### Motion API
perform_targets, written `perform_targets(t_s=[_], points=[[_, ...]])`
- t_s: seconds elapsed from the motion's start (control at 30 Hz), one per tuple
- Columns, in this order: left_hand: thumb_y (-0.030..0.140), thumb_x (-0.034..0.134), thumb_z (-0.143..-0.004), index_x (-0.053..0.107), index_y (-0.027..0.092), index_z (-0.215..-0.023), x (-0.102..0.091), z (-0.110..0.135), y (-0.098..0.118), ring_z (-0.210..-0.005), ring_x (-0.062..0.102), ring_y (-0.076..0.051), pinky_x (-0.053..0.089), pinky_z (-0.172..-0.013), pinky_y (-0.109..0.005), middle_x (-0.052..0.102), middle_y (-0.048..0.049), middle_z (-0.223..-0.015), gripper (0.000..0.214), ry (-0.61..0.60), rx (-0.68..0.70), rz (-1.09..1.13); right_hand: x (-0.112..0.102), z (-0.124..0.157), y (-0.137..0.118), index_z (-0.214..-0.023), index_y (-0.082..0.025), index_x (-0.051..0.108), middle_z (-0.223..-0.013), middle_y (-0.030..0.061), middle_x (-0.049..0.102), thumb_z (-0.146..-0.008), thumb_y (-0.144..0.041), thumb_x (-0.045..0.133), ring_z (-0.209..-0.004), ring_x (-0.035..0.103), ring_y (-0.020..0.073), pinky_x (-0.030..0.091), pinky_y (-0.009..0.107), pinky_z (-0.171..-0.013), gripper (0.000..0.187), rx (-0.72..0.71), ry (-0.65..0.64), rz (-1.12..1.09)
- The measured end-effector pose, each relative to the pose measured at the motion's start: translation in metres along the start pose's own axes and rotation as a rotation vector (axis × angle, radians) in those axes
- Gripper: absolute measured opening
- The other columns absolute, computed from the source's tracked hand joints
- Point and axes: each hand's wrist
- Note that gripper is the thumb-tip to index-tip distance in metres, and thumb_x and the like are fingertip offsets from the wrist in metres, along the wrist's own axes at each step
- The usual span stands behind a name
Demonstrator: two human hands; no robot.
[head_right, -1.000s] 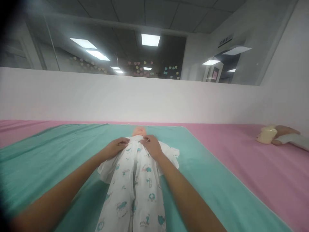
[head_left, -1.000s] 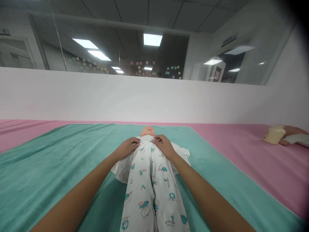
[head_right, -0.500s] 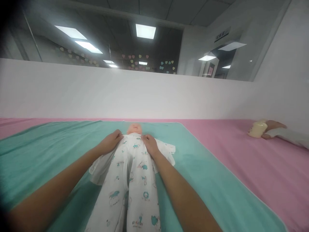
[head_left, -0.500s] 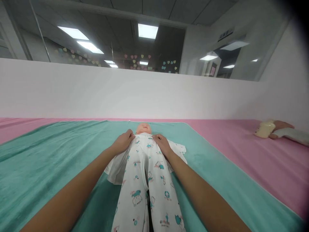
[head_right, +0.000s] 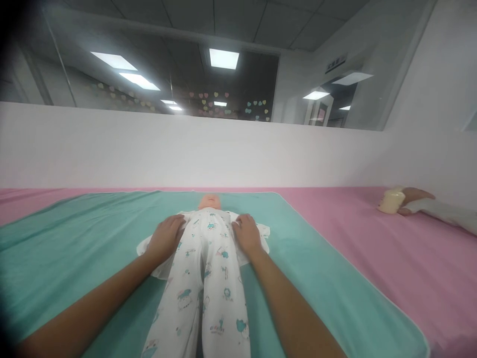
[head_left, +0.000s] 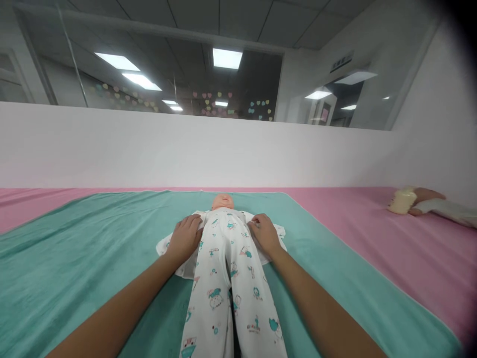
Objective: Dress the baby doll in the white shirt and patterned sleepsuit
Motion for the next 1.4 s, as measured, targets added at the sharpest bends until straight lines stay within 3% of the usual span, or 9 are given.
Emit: perform_targets(t_s=[0.2,0.33,0.53,0.63,0.8,1.0,1.1,1.2,1.4], points=[[0.047,0.027,-0.088,0.057,0.017,-0.099,-0.019,0.009,-0.023,-0.099,0.051,-0.032,0.041,-0.076,-0.043,0.06,-0.0131,-0.103,0.044,-0.092,-0.392,-0.065,-0.031,0.008,0.023,-0.08,-0.019,0.05,-0.087,0.0083,0.057,-0.085,-0.047,0.034,-0.078,0.054,0.0213,0.037,0.032,-0.062,0.033,0.327,-0.15,0.359],[0.049,0.026,-0.088,0.06,0.02,-0.092,-0.016,0.01,-0.032,-0.095,0.054,-0.029,0.041,-0.075,-0.039,0.063,-0.0093,-0.096,0.045,-0.185,-0.343,0.083,-0.038,0.003,0.026,-0.085,-0.015,0.052,-0.095,0.0169,0.056,-0.082,-0.047,0.041,-0.084,0.055,0.0284,0.038,0.037,-0.065,0.034,0.356,-0.157,0.418],[0.042,0.035,-0.085,0.059,0.02,-0.091,-0.014,0.004,-0.017,-0.093,0.054,-0.023,0.04,-0.082,-0.033,0.062,-0.0061,-0.097,0.034,0.015,-0.309,0.24,-0.036,-0.003,0.032,-0.07,-0.018,0.052,-0.082,0.0083,0.061,-0.076,-0.045,0.047,-0.075,0.055,0.0218,0.038,0.033,-0.065,0.028,0.302,-0.289,0.264],[0.05,0.04,-0.082,0.059,0.02,-0.082,-0.023,-0.001,0.0,-0.073,0.055,-0.019,0.043,-0.068,-0.029,0.061,-0.0021,-0.078,0.036,0.001,-0.435,0.392,-0.037,-0.005,0.029,-0.068,-0.019,0.051,-0.076,0.0023,0.059,-0.075,-0.044,0.047,-0.072,0.053,0.0177,0.039,0.029,-0.063,0.027,0.255,-0.306,0.019],[0.054,0.049,-0.077,0.059,0.018,-0.103,-0.054,-0.007,0.029,-0.069,0.057,-0.018,0.047,-0.059,-0.027,0.063,-0.0042,-0.083,0.046,-0.091,-0.582,1.002,-0.044,-0.003,-0.001,-0.081,-0.019,0.05,-0.079,0.0027,0.058,-0.071,-0.044,0.057,-0.072,0.055,0.0169,0.043,0.028,-0.064,0.028,0.334,-0.172,-0.979],[0.035,0.064,-0.07,0.056,0.022,-0.118,-0.087,-0.005,0.039,-0.065,0.057,-0.015,0.049,-0.058,-0.029,0.063,-0.0078,-0.092,0.05,-0.325,-0.351,1.461,-0.053,0.013,-0.056,-0.077,-0.02,0.046,-0.084,0.0052,0.063,-0.078,-0.049,0.049,-0.069,0.059,0.0167,0.046,0.029,-0.063,0.029,0.222,-0.408,-1.055],[0.037,0.058,-0.076,0.06,0.02,-0.11,-0.082,-0.004,0.033,-0.065,0.055,-0.014,0.046,-0.055,-0.027,0.061,-0.008,-0.093,0.039,-0.225,-0.338,1.423,-0.057,0.016,-0.061,-0.082,-0.02,0.046,-0.098,0.0097,0.065,-0.08,-0.053,0.045,-0.072,0.064,0.0197,0.046,0.03,-0.061,0.033,0.173,-0.565,-1.037],[0.042,0.051,-0.08,0.058,0.02,-0.109,-0.062,-0.003,0.02,-0.083,0.057,-0.019,0.047,-0.061,-0.027,0.061,-0.0086,-0.103,0.037,-0.031,-0.414,1.21,-0.052,0.013,-0.047,-0.079,-0.019,0.049,-0.099,0.0099,0.066,-0.08,-0.052,0.047,-0.073,0.064,0.0187,0.044,0.027,-0.058,0.033,0.159,-0.432,-0.93],[0.045,0.04,-0.084,0.054,0.022,-0.116,-0.022,0.007,0.012,-0.113,0.049,-0.022,0.037,-0.099,-0.036,0.054,-0.0049,-0.124,0.042,-0.024,-0.323,0.678,-0.022,0.018,-0.04,-0.111,-0.025,0.056,-0.13,0.0037,0.05,-0.082,-0.048,0.048,-0.12,0.044,0.0215,0.034,0.04,-0.102,0.038,0.018,-0.275,-0.605]])
Point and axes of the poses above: each hand's wrist, its own z-axis away from the middle knuckle, its own x-axis out of the palm, y = z × x
